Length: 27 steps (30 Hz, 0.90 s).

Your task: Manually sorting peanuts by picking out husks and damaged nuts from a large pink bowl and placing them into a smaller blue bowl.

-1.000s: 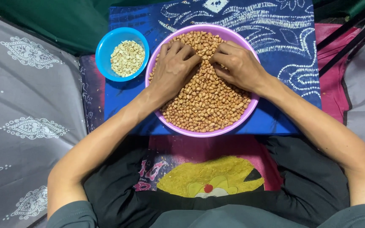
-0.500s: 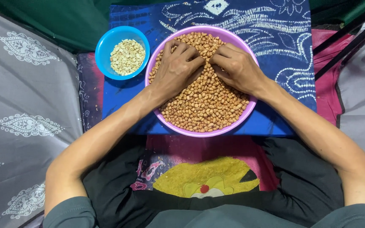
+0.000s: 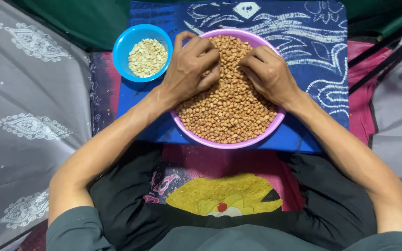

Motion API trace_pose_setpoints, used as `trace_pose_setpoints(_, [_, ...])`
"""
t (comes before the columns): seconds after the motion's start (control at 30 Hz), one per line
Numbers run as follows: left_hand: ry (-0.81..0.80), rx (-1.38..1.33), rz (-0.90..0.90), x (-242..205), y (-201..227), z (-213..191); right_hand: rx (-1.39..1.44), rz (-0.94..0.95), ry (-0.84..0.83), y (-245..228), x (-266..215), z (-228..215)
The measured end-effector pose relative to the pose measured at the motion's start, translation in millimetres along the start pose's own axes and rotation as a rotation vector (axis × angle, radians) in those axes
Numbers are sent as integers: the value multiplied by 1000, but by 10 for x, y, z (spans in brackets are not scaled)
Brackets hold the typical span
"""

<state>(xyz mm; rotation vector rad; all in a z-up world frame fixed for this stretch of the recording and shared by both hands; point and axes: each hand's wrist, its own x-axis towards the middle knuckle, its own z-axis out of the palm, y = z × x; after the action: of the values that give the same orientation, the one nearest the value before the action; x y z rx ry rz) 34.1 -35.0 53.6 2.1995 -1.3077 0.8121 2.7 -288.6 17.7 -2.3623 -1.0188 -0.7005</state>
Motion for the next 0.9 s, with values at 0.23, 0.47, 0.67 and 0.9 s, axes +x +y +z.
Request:
trace_pose_setpoints(0.23, [53,97,-173,-239,-420,-531,-43,11,-11,154,-127,126])
trace_pose_setpoints(0.47, [-363,427,-304,-859,-1035,-719,0,19,-30,93,-82,64])
trace_pose_setpoints(0.67, [-429,497,-276,-995,-1257,-532,6,51,-55,82,-89,29])
trace_pose_setpoints(0.9, [-304,202,-260,-539,-704,-752,168,137,-3,4,-46,-100])
